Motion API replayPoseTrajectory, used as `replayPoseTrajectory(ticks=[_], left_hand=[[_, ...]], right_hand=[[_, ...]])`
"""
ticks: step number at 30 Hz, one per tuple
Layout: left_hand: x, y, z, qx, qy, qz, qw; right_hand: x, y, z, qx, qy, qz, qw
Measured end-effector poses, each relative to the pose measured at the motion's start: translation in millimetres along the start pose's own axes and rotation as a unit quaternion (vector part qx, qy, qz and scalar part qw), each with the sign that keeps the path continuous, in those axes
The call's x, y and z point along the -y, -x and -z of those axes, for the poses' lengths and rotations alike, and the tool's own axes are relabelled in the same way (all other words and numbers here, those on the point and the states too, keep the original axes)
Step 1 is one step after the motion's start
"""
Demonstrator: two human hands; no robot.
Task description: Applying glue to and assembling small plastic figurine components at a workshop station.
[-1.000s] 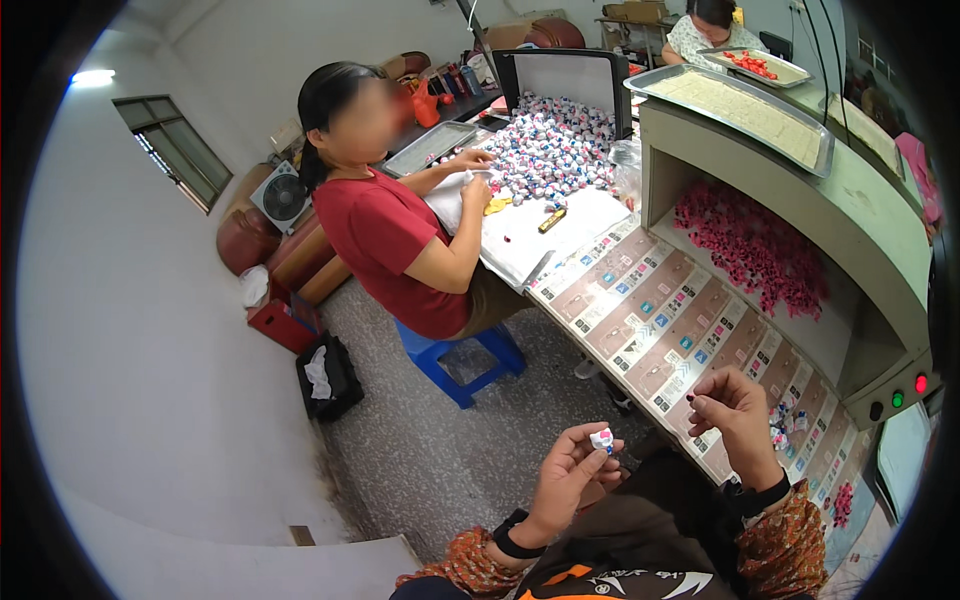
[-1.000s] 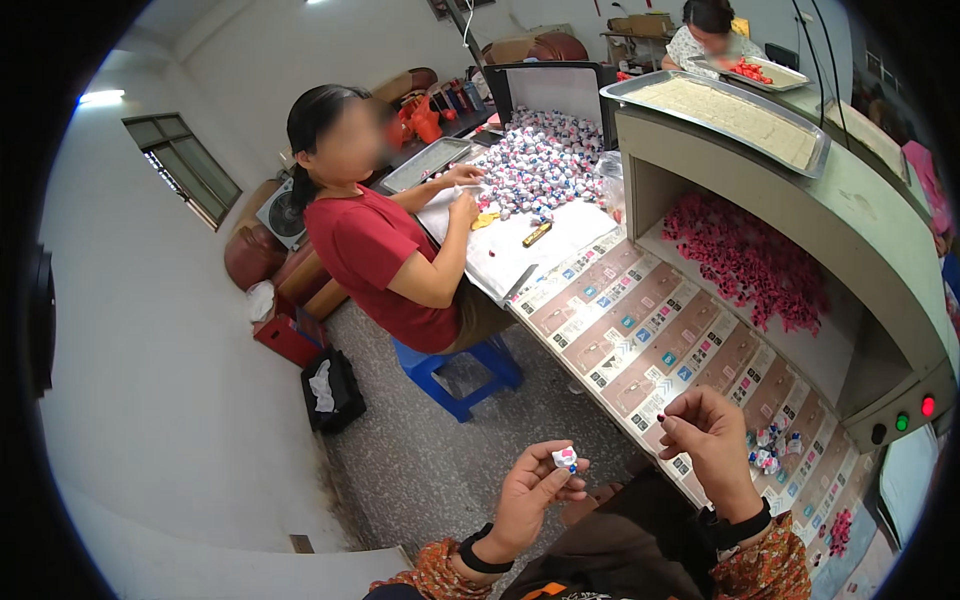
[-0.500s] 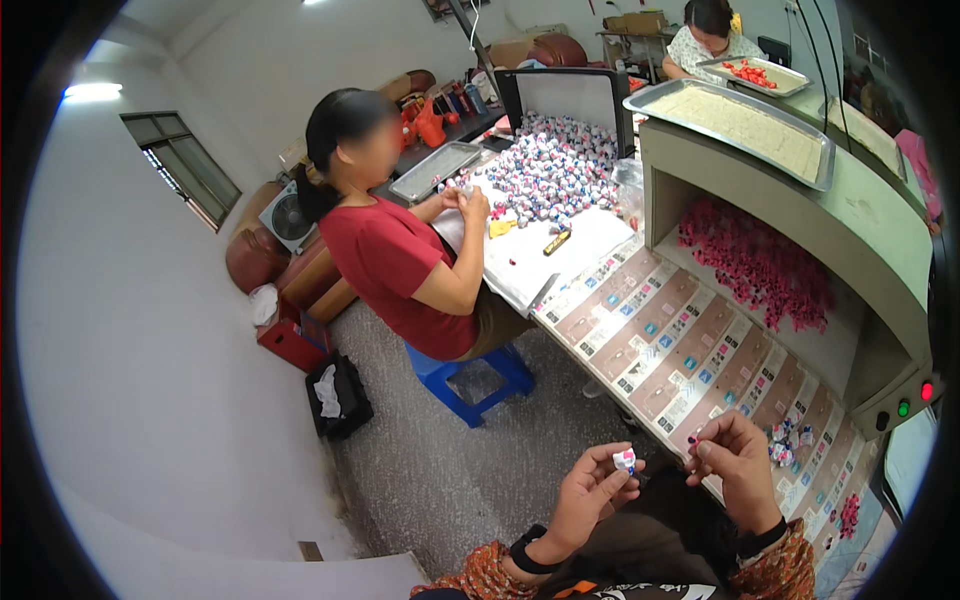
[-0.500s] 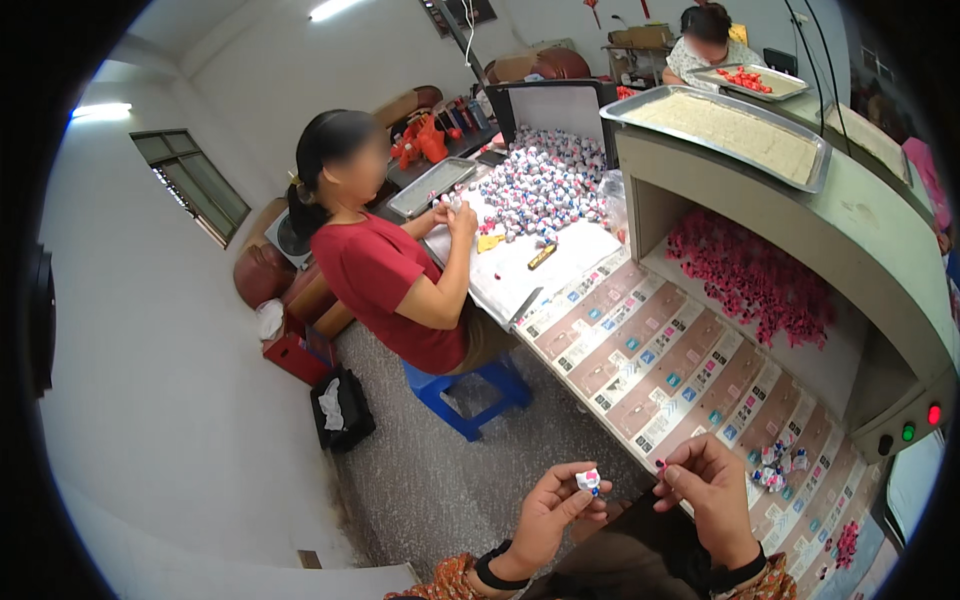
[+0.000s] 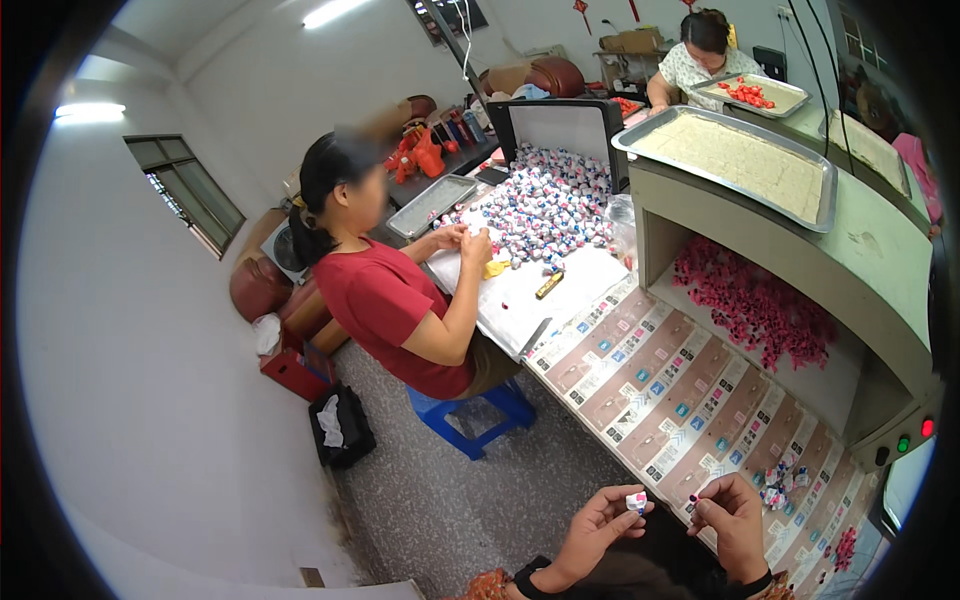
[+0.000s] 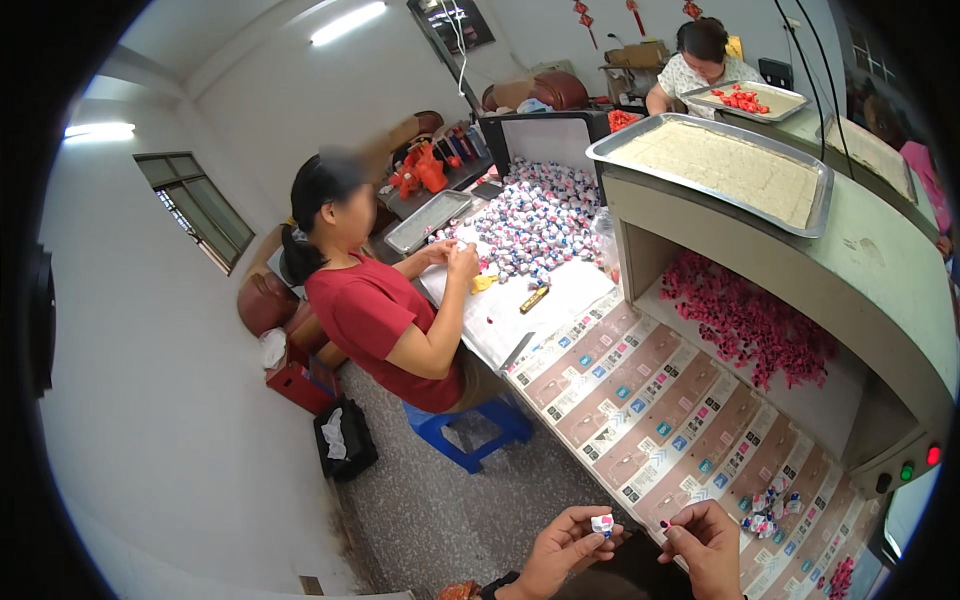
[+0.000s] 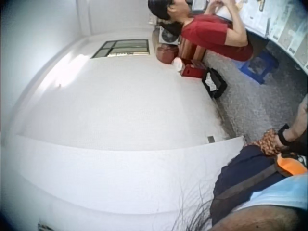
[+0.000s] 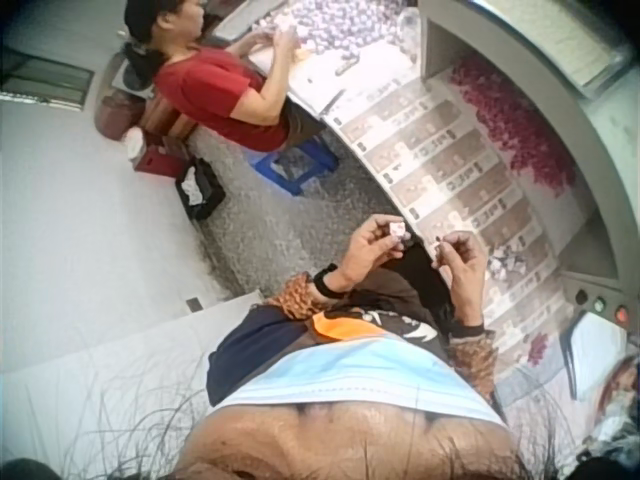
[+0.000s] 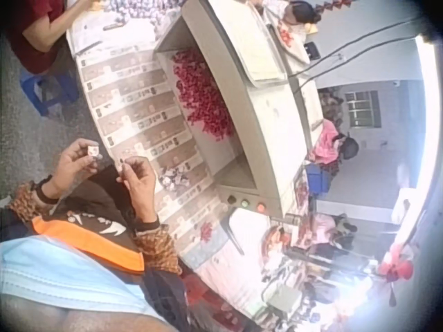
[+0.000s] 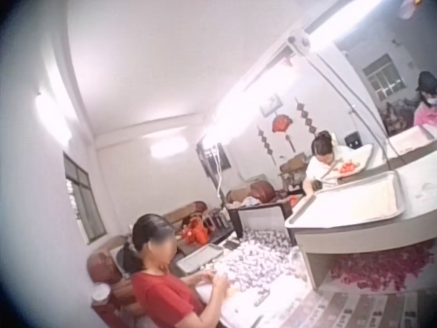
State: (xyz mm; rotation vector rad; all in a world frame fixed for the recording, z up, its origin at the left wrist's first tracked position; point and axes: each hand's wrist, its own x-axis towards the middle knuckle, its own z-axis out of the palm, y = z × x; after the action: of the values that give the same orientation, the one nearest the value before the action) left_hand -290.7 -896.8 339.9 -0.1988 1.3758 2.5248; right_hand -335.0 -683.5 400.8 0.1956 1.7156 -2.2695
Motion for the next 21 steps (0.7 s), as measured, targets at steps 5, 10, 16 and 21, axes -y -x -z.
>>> replayPoseTrajectory(ticks=[5,10,16,21], left_hand=[[9.1,-32.9,-9.9,0.01,-0.031,-0.022,0.999],[27.4,-63.8,-16.4,0.005,-0.036,-0.022,0.999],[65.3,-61.4,-34.3,0.035,-0.066,-0.018,0.997],[78.1,-39.5,-45.5,0.066,-0.103,-0.01,0.992]], right_hand=[[-12.3,-14.2,22.9,-0.043,0.049,-0.008,0.998],[-32.9,-32.1,38.2,-0.007,-0.038,-0.006,0.999],[-52.7,-9.0,63.5,-0.011,-0.064,-0.031,0.997],[-57.6,17.2,74.5,0.028,-0.061,-0.018,0.998]])
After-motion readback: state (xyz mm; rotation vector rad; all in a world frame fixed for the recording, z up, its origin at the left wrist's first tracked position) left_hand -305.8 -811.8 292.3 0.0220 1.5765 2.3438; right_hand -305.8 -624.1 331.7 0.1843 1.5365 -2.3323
